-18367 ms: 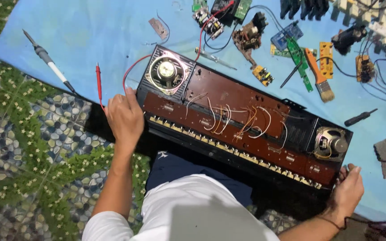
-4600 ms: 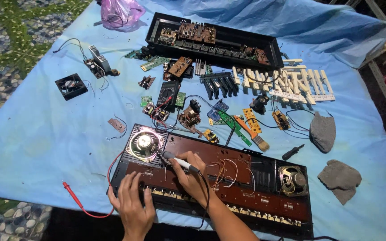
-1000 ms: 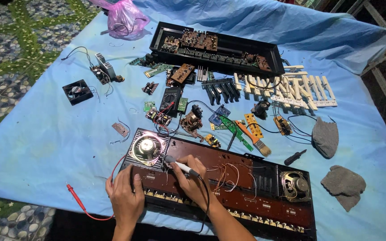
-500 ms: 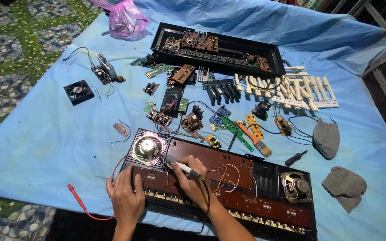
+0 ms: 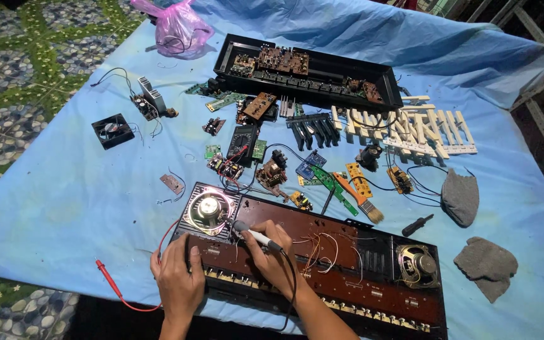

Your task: The person works on a disassembled electronic device, likely a keyboard or stereo component, placed on a blue cloth. They use a soldering iron to work on the circuit board and wires, while also handling a red probe and adjusting components.

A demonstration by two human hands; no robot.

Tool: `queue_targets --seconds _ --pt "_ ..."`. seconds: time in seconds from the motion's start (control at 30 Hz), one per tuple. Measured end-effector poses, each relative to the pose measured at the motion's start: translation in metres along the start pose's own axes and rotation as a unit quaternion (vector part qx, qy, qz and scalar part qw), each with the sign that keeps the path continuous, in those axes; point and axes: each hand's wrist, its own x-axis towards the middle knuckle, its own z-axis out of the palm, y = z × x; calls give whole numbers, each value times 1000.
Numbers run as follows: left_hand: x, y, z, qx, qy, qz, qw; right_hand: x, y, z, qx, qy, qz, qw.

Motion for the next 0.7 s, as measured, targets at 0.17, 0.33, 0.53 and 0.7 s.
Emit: queue_targets --seconds 0.17,0.33,0.53,0.7 --pt "0 -4 3 10 -14 -13 1000 -4 10 3 -4 -21 16 1000" --pt "0 0 0 1 -1 0 1000 -1 0 0 4 2 7 1000" --pt "0 1 0 2 0 -2 1000 1 -4 -2 -1 0 9 1000" --pt "1 2 -2 -2 9 9 1000 -1 0 0 -2 -1 7 1000"
